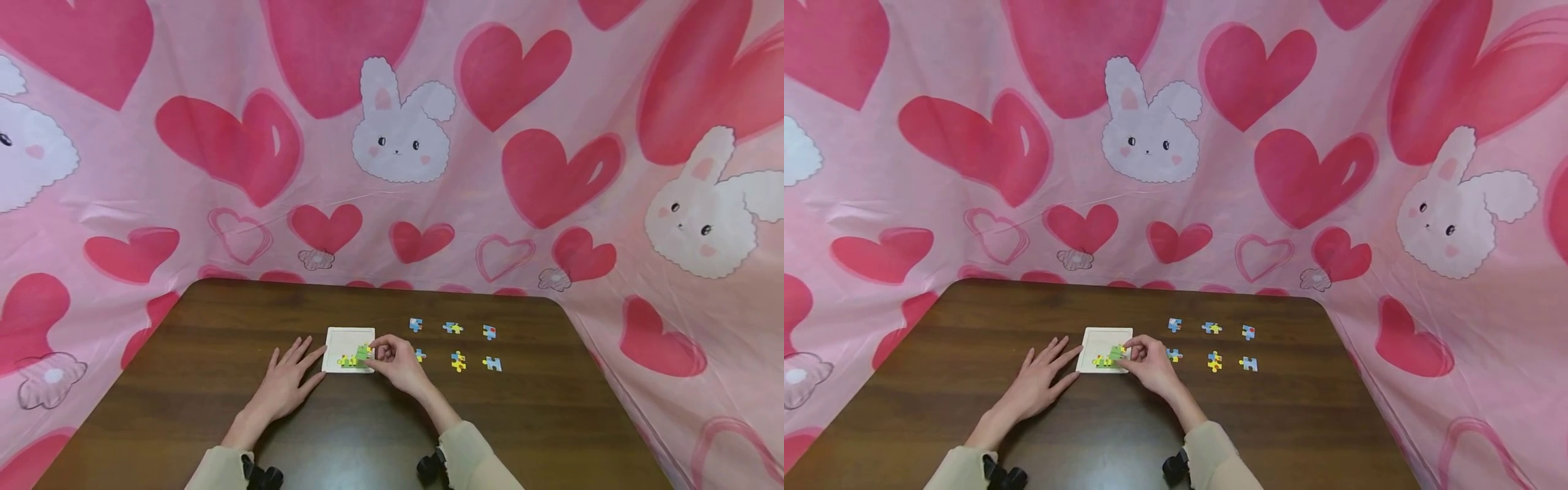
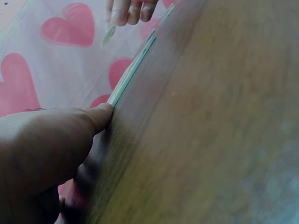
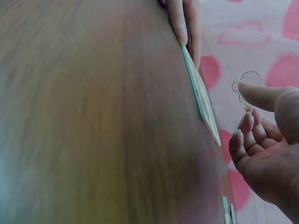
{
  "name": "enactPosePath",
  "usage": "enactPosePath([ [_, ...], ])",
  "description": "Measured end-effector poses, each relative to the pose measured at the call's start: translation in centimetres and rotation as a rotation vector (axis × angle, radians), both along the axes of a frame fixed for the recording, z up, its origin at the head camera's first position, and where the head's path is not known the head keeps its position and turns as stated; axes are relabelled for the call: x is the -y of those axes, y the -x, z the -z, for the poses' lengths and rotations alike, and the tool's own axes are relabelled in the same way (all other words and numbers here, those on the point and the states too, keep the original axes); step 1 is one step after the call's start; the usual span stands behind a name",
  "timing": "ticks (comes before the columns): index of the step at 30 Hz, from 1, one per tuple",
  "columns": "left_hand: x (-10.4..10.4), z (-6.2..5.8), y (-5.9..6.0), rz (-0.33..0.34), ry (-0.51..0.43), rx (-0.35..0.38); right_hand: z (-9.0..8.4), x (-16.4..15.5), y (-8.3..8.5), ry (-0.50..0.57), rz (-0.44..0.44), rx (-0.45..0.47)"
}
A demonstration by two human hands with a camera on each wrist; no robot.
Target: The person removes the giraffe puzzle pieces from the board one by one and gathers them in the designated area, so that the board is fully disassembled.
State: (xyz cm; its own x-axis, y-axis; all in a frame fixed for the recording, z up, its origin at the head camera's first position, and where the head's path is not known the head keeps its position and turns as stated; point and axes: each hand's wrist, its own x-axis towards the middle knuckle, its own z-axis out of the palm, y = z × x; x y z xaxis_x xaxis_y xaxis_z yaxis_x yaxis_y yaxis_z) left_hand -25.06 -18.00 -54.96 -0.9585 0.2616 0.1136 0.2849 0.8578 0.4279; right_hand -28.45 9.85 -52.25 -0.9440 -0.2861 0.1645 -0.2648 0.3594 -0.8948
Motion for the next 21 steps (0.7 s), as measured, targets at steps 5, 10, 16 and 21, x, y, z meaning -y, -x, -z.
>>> enactPosePath([
  [5, 0.0, 0.1, 0.1, 0.005, 0.004, 0.006, 0.3, -1.6, -0.5, -0.037, 0.0, 0.013],
  [10, 0.0, 0.1, 0.3, 0.007, 0.005, -0.001, 0.7, -4.1, -1.3, -0.091, 0.001, 0.031],
  [16, 0.0, 0.1, 0.3, 0.008, 0.017, 0.001, 0.7, -7.1, -2.8, -0.155, -0.044, 0.033],
  [21, 0.0, 0.0, 0.1, 0.007, 0.004, 0.001, 0.4, -9.0, -4.3, -0.19, -0.08, 0.038],
])
